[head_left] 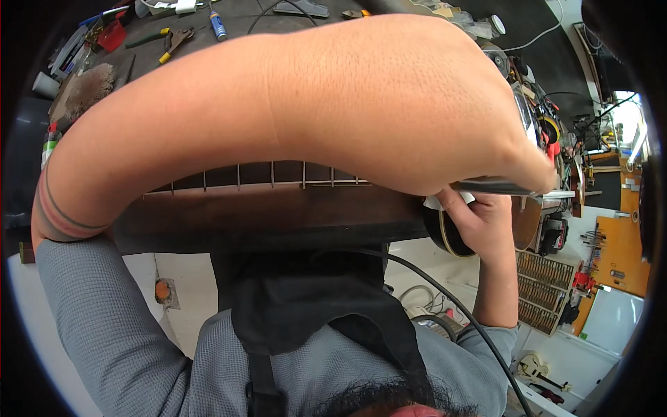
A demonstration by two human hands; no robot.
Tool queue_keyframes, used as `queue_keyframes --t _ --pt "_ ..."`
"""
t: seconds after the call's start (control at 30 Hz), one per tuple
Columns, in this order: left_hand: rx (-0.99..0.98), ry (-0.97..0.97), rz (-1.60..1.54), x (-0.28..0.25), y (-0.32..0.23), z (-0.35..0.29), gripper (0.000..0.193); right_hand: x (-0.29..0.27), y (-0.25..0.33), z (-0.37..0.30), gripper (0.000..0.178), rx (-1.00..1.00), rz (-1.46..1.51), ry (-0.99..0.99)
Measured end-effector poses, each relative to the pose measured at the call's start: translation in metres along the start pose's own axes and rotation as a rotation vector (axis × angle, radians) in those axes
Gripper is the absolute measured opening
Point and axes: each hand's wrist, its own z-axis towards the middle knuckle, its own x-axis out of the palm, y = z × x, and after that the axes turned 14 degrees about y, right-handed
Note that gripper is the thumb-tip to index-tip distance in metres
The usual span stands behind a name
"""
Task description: The person installs metal frets onto a guitar neck by applying glue into the fret slots and tapping the frets into place with a hammer. They use a small metal tool to clean the fret ends and a blue-handled tool to adjust the frets. The process is repeated for multiple frets along the neck.
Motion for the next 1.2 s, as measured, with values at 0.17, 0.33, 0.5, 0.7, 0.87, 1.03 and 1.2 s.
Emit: queue_keyframes --t 0.17,0.33,0.5,0.7,0.87,1.03,1.2 --pt "-0.056 0.036 -0.030 -0.013 -0.007 -0.001 0.029 -0.008 0.000 0.003 0.019 -0.023 -0.038 0.093" --pt "-0.233 0.130 -0.209 -0.055 -0.005 0.002 0.034 -0.015 0.002 0.019 0.017 -0.218 -0.163 -0.006" --pt "-0.606 0.001 -0.229 -0.040 -0.022 0.017 0.025 -0.018 0.000 0.015 0.018 -0.105 -0.319 0.005" --pt "-0.341 0.241 -0.233 -0.059 0.008 0.010 0.035 -0.015 0.018 0.019 0.033 -0.106 -0.473 0.170" --pt "0.026 -0.092 0.127 0.001 0.017 -0.004 0.047 -0.014 0.020 0.019 0.035 -0.111 -0.615 0.172" --pt "-0.004 -0.069 0.102 0.007 0.018 -0.005 0.047 -0.014 0.018 0.015 0.044 -0.007 -0.664 0.264" --pt "-0.048 -0.059 0.101 -0.005 0.005 -0.013 0.048 -0.014 0.029 0.025 0.046 0.016 -0.819 0.307"
